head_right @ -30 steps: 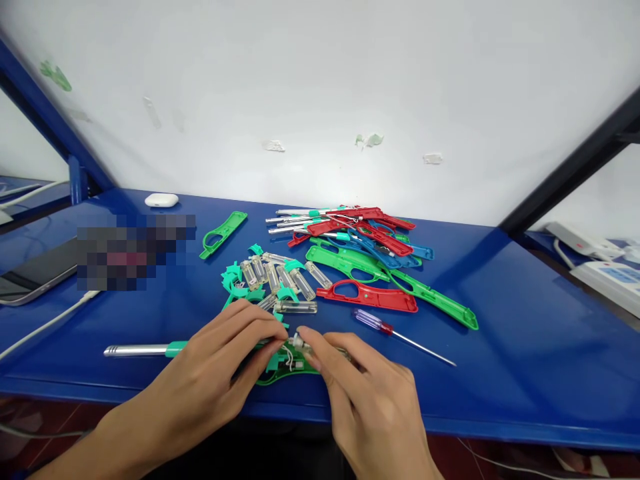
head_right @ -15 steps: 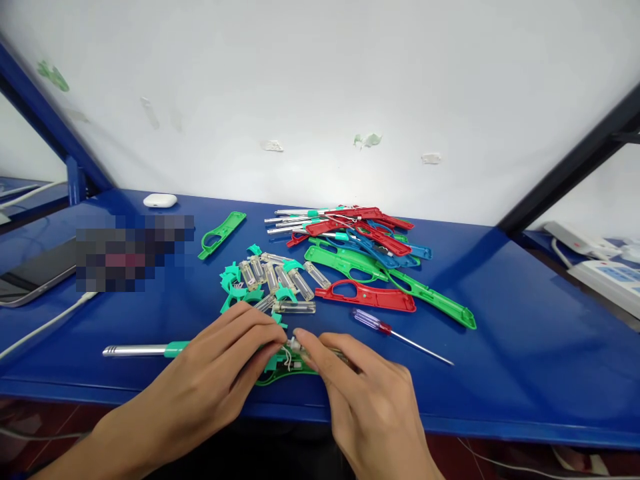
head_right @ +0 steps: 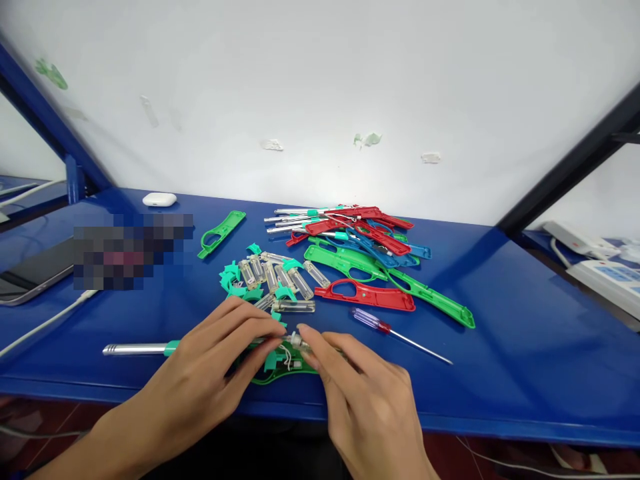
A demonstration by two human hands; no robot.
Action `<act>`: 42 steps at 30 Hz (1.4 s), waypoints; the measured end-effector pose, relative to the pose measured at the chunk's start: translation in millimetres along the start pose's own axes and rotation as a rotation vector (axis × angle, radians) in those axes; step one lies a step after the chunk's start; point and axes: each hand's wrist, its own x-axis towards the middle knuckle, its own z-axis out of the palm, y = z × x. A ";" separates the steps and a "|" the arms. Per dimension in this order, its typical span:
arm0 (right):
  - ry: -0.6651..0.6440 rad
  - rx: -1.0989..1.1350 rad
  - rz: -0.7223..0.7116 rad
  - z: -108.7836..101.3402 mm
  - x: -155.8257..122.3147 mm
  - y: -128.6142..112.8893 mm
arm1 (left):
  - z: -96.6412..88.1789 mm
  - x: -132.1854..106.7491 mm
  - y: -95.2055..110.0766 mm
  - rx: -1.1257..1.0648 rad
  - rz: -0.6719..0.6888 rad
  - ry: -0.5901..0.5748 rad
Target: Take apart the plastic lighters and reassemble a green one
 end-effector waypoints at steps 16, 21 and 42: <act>0.009 -0.038 -0.072 -1.1 -2.1 5.3 | -2.2 -1.7 -0.9 -0.012 0.026 -0.052; -0.003 -0.033 -0.067 -2.2 -1.6 4.8 | -3.4 -1.1 -0.8 0.011 0.043 -0.065; -0.040 -0.001 0.058 1.1 4.3 -3.9 | -10.5 -7.5 -3.2 0.081 0.020 0.050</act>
